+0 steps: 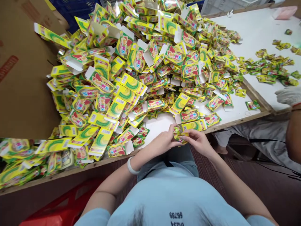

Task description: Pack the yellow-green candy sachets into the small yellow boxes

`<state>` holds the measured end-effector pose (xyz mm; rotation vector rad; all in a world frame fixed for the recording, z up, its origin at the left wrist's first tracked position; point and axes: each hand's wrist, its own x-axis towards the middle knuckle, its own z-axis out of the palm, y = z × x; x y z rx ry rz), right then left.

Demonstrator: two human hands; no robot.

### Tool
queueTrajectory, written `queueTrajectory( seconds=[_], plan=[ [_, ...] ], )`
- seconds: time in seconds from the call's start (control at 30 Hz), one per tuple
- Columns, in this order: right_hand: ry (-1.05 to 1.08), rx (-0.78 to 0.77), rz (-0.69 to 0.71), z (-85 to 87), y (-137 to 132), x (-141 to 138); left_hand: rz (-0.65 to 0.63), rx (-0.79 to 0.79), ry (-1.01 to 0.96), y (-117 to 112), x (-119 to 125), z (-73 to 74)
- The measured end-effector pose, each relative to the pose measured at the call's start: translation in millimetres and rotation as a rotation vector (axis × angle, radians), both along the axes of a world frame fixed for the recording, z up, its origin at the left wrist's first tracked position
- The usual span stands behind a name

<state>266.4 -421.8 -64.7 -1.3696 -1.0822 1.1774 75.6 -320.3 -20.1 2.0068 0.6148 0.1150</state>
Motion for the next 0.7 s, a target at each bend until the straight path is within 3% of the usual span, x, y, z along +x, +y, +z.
queueTrajectory(
  seconds=[0.1,0.2,0.33,0.43,0.57,0.63,0.7],
  plan=[
    [0.112,-0.049,-0.257,-12.1,-11.3,20.3,0.016,0.272,-0.027,23.4,34.0,-1.0],
    [0.132,-0.084,-0.418,-24.2,-15.0,39.1,0.117,0.563,0.061,44.8,74.5,-12.0],
    [0.243,-0.079,-0.45,-23.5,-14.4,48.9,0.136,0.654,0.255,53.3,97.8,-28.3],
    [0.427,-0.076,-0.289,-8.4,-9.0,49.6,0.134,0.696,0.229,51.0,80.5,-22.3],
    [0.626,-0.142,-0.022,6.8,11.2,41.3,-0.003,0.685,0.033,49.4,36.7,8.0],
    [0.706,-0.149,0.022,9.3,21.1,30.9,0.092,0.55,-0.18,48.8,16.2,20.0],
    [0.782,-0.138,0.044,10.6,26.3,17.9,0.279,0.318,-0.433,46.1,1.5,22.4]
  ],
)
